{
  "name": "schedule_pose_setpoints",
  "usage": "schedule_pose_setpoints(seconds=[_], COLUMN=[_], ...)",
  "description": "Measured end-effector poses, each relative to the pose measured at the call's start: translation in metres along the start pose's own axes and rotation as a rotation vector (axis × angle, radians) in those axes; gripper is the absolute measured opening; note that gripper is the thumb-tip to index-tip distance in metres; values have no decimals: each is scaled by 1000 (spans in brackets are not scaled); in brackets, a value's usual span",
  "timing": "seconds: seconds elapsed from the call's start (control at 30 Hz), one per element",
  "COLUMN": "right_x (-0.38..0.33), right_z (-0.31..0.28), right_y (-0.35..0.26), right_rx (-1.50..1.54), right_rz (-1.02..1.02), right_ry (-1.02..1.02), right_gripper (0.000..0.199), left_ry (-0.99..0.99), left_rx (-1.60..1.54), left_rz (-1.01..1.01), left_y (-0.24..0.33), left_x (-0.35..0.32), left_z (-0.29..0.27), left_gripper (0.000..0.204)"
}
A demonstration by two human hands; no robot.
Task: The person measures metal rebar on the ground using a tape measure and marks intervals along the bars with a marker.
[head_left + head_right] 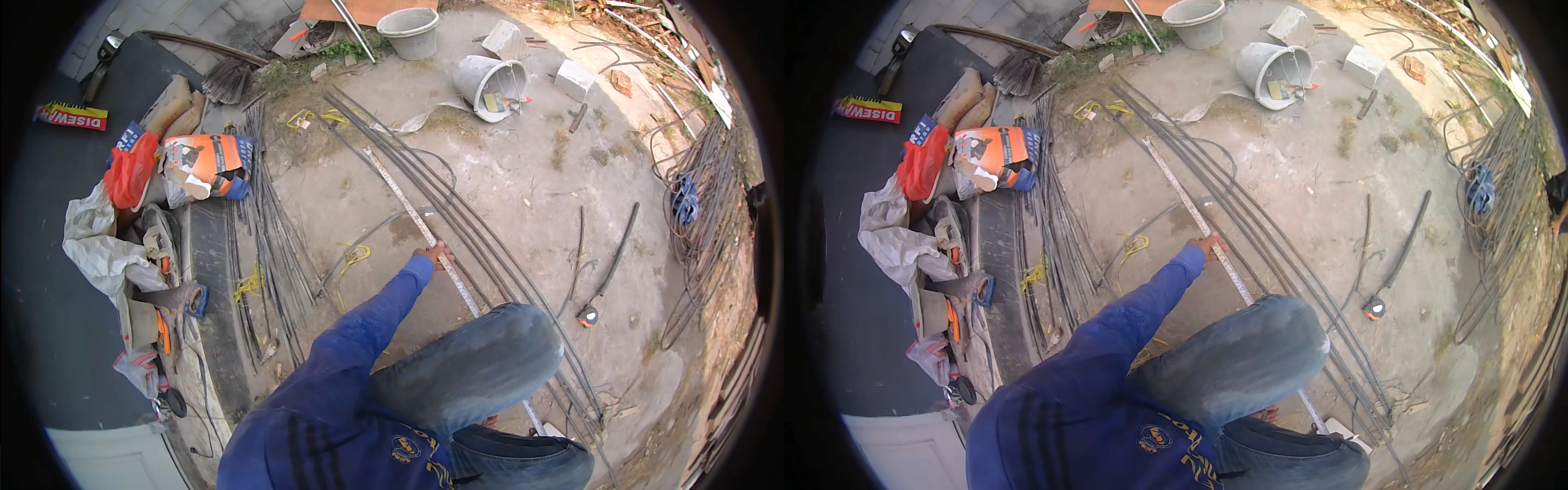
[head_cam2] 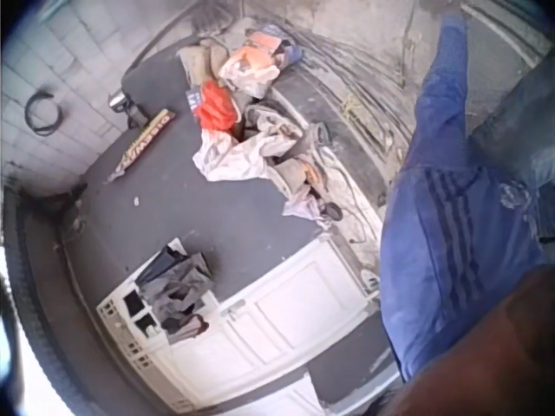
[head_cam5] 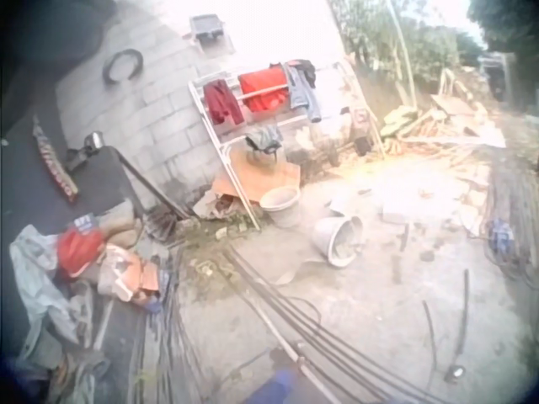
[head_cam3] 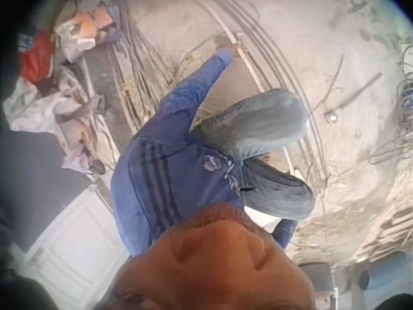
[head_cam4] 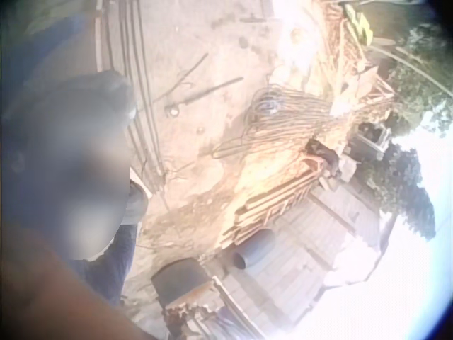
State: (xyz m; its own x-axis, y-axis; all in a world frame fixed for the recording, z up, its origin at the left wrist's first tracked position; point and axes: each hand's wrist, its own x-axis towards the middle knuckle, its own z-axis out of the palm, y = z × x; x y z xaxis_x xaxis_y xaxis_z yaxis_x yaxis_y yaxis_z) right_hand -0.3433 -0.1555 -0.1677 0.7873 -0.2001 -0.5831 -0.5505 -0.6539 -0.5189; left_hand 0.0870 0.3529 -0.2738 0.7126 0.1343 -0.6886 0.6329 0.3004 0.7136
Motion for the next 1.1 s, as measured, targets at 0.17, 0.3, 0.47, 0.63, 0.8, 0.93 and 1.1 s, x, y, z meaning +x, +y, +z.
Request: schedule_pose_setpoints(seconds=[0.17, 0.3, 0.47, 0.63, 0.8, 0.93, 1.1], right_x=[-29, -13, 61, 109, 89, 87, 53], right_z=[-68, -85, -45, -13, -23, -41, -44], right_y=[39, 20, -66, -132, -83, -6, 38], right_rx=[-330, -369, -443, -414, -375, -512, -484], right_rz=[13, -129, -48, -158, -78, 27, 101], right_ry=[59, 101, 57, 9, 53, 26, 36], right_gripper=[7, 7, 8, 8, 11, 9, 11], left_ry=[243, 348, 101, 52, 105, 256, 311], left_rx=[-141, -201, -18, -43, -80, -359, -424], left_rz=[279, 267, 58, 7, 82, 209, 86], left_y=[165, 170, 89, 42, 53, 98, 111], left_x=[76, 99, 75, 40, 89, 130, 137], left_z=[-106, -130, -72, -27, -11, -33, -19], left_gripper=[32, 33, 37, 30, 23, 24, 25])
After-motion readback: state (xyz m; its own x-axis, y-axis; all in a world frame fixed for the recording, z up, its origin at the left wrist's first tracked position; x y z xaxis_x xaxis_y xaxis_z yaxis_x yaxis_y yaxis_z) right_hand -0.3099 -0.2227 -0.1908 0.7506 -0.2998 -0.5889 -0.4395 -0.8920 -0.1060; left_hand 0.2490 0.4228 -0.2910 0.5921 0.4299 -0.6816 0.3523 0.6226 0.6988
